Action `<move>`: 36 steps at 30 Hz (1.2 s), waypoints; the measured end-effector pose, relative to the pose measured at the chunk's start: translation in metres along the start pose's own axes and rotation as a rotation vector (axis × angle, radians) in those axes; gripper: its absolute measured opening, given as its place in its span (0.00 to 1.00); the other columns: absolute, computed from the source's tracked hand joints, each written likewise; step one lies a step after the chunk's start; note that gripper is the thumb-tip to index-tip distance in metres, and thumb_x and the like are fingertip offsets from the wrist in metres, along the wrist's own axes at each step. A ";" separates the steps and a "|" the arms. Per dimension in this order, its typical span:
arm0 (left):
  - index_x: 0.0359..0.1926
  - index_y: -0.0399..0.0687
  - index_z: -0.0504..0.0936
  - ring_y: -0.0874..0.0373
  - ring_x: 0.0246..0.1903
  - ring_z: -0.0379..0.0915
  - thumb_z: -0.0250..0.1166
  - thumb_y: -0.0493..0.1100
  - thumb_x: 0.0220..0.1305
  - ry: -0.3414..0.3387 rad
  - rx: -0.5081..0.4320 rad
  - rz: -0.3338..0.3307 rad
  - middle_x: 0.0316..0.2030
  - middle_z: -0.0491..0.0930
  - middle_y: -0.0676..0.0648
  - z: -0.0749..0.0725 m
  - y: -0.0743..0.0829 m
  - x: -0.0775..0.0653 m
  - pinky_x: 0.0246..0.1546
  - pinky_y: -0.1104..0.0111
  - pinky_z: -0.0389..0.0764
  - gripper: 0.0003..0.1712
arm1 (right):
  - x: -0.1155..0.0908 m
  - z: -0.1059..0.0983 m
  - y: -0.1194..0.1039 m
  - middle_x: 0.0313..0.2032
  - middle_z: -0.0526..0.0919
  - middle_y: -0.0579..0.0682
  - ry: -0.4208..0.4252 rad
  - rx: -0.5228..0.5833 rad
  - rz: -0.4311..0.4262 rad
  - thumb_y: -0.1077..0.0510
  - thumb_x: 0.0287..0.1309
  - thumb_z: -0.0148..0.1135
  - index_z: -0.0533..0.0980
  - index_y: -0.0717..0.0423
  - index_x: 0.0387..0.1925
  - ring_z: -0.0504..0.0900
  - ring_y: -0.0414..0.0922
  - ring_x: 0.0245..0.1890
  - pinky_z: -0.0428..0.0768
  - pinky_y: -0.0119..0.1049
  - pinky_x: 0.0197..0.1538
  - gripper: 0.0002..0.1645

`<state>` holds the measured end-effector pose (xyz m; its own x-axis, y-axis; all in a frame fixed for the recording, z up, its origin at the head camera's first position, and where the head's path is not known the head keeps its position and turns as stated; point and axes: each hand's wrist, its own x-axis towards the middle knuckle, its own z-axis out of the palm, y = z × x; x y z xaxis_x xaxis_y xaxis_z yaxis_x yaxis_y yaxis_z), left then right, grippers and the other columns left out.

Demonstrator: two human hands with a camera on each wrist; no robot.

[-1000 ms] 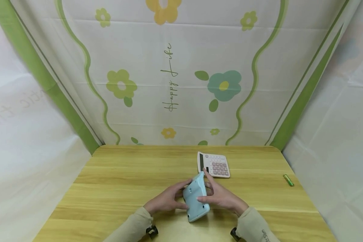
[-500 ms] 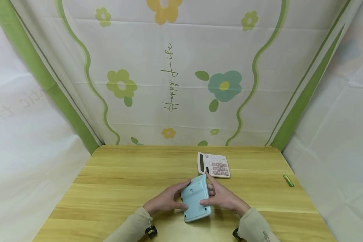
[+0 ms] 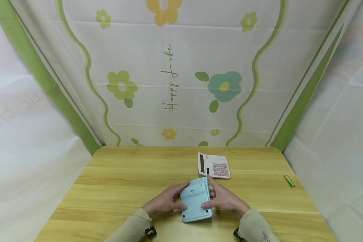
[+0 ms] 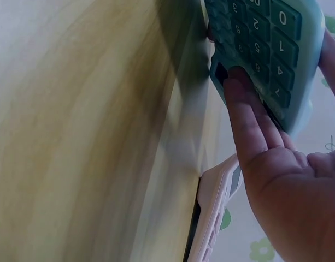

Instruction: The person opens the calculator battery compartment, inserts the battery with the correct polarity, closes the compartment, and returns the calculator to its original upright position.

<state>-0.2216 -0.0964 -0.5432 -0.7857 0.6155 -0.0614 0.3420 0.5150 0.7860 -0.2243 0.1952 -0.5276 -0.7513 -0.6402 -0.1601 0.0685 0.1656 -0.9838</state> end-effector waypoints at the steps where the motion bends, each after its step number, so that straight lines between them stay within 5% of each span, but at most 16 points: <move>1: 0.82 0.52 0.54 0.49 0.75 0.59 0.76 0.51 0.62 0.008 0.017 -0.016 0.78 0.62 0.47 0.001 0.000 -0.001 0.76 0.58 0.65 0.55 | 0.000 0.000 0.001 0.71 0.63 0.77 0.001 -0.008 0.005 0.62 0.56 0.77 0.23 0.65 0.79 0.80 0.62 0.62 0.86 0.44 0.58 0.78; 9: 0.82 0.60 0.56 0.49 0.72 0.58 0.74 0.55 0.63 0.031 0.046 -0.096 0.76 0.65 0.55 0.001 0.000 -0.001 0.74 0.50 0.66 0.52 | 0.001 0.001 0.005 0.65 0.72 0.75 0.038 -0.137 0.051 0.60 0.52 0.81 0.26 0.66 0.80 0.82 0.61 0.59 0.85 0.45 0.58 0.80; 19: 0.82 0.60 0.57 0.49 0.71 0.58 0.75 0.53 0.62 0.029 0.066 -0.101 0.76 0.66 0.54 0.000 -0.001 0.000 0.74 0.51 0.67 0.53 | 0.007 -0.001 0.010 0.47 0.87 0.58 0.034 -0.230 0.060 0.56 0.51 0.82 0.30 0.69 0.80 0.88 0.50 0.41 0.87 0.35 0.44 0.79; 30: 0.80 0.63 0.60 0.53 0.69 0.61 0.76 0.54 0.61 0.031 0.036 -0.126 0.75 0.67 0.56 0.004 -0.006 0.003 0.74 0.52 0.66 0.51 | 0.005 0.003 0.013 0.32 0.84 0.54 0.055 -0.306 0.113 0.52 0.49 0.83 0.34 0.71 0.80 0.82 0.46 0.26 0.83 0.37 0.28 0.78; 36: 0.80 0.50 0.60 0.51 0.75 0.62 0.77 0.48 0.60 0.029 -0.039 -0.061 0.77 0.64 0.47 0.000 -0.010 0.004 0.75 0.61 0.68 0.52 | 0.010 0.002 0.012 0.28 0.83 0.54 0.056 -0.349 0.107 0.52 0.48 0.84 0.37 0.71 0.80 0.81 0.46 0.22 0.82 0.39 0.24 0.78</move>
<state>-0.2283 -0.0989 -0.5512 -0.8194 0.5658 -0.0923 0.2734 0.5271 0.8046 -0.2299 0.1891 -0.5410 -0.7874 -0.5652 -0.2461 -0.0725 0.4814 -0.8735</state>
